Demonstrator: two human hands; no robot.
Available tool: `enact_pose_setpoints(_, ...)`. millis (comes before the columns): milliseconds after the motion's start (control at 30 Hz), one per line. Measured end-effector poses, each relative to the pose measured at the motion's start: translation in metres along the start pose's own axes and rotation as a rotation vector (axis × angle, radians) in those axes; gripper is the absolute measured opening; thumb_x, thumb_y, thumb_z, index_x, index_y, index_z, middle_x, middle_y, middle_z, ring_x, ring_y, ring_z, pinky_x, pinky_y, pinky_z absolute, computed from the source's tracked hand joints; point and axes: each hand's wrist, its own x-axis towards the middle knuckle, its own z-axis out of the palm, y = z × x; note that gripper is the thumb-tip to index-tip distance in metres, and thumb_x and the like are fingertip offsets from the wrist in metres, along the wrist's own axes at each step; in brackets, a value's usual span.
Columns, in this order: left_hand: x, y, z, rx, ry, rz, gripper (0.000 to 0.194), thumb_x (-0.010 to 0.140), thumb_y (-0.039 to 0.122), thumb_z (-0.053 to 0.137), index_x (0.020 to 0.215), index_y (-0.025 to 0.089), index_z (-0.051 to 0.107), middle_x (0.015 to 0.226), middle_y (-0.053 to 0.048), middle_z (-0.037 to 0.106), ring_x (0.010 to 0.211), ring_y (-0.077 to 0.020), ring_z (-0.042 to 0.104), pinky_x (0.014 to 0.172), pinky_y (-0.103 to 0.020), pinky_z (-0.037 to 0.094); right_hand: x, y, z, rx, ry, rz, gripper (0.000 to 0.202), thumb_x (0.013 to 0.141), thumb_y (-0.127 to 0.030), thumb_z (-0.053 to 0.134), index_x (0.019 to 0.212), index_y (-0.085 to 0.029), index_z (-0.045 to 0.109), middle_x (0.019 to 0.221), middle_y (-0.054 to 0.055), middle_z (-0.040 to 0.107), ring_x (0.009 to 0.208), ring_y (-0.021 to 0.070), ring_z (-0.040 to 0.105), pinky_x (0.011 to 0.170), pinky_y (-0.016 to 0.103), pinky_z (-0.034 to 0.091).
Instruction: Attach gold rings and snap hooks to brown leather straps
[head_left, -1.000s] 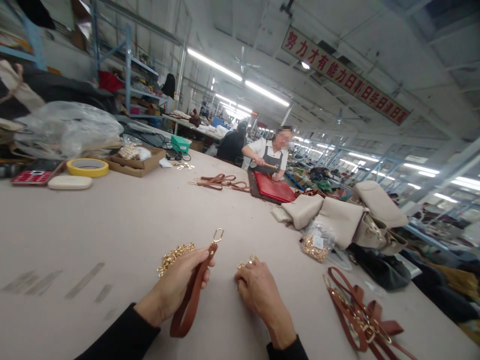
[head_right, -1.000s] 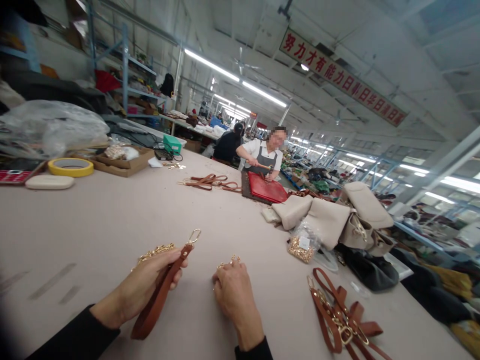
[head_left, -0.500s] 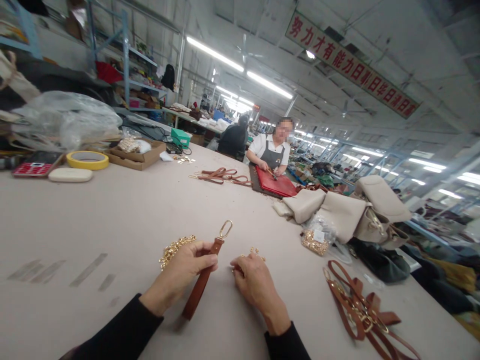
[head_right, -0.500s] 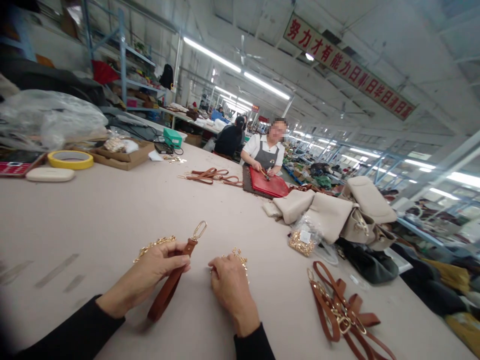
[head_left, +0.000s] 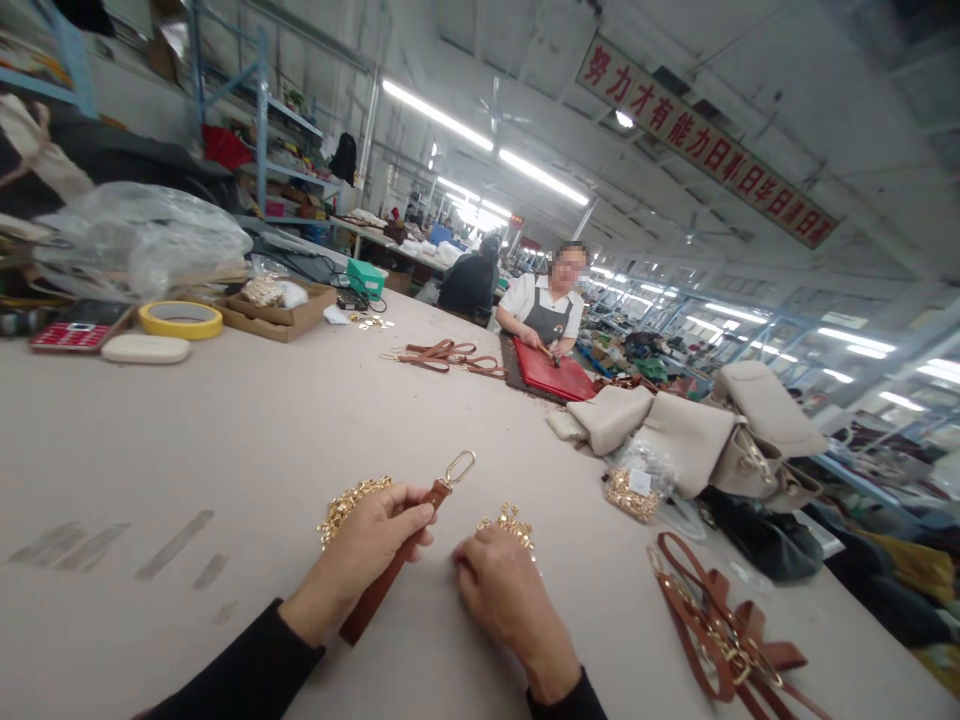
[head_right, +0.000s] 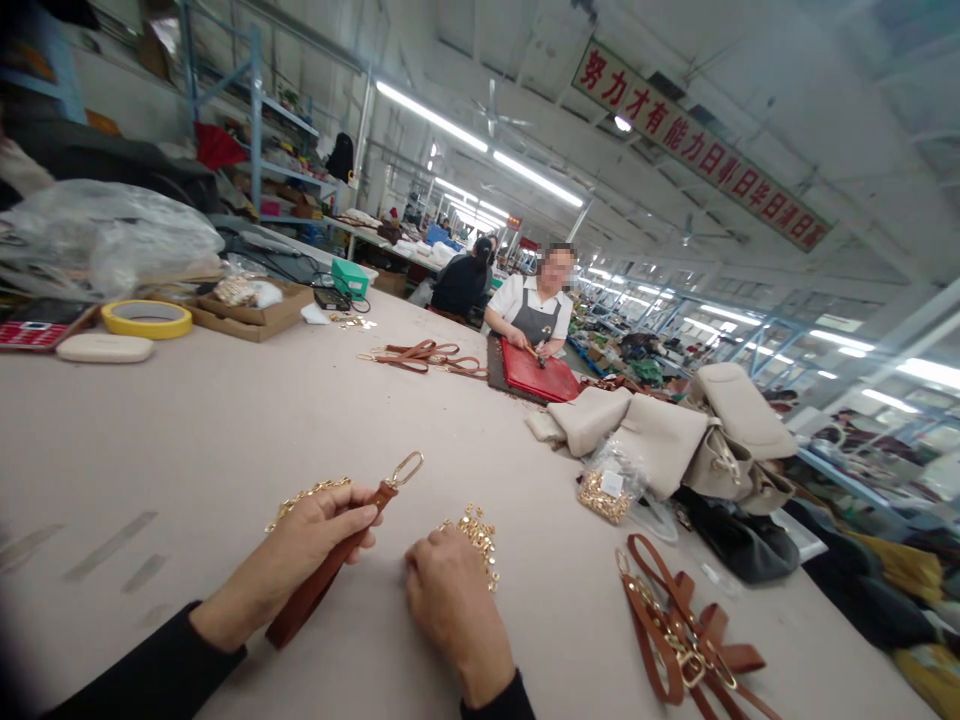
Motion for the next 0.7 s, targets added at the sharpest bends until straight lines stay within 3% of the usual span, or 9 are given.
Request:
enact_pose_setpoints(267,0.008,-0.015,-0.001,0.169,0.001,0.045,0.034,0.071,0.051,0.061,0.077,0.017,0.057,0.047,0.006,0.051,0.039,-0.0083,0.037,0.042,-0.019,0.022,0.007,-0.017,0.013,-0.224,-0.045,0.017,0.02,0.078,-0.008,0.053,0.086,-0.013,0.071,0.086,0.013,0.07,0.088,0.0267,0.062,0.083,0.037,0.042)
enact_pose_setpoints(433,0.019,-0.034,-0.007,0.17,0.003,0.128,0.036,0.074,0.053,0.062,0.074,0.017,0.057,0.043,0.008,0.04,0.039,-0.0077,0.031,0.041,-0.019,0.018,0.012,-0.019,0.018,-0.221,-0.068,0.092,0.02,0.074,-0.008,0.057,0.088,-0.011,0.071,0.089,0.016,0.07,0.09,0.0291,0.063,0.081,0.038,0.045)
enact_pose_setpoints(700,0.025,-0.04,-0.011,0.17,-0.024,0.127,0.04,0.072,0.052,0.064,0.087,0.015,0.066,0.054,0.006,0.044,0.042,-0.0072,0.031,0.04,-0.019,0.021,0.011,-0.014,0.016,-0.175,-0.065,0.251,0.026,0.08,-0.005,0.052,0.091,-0.015,0.073,0.094,0.013,0.071,0.095,0.0296,0.065,0.081,0.037,0.046)
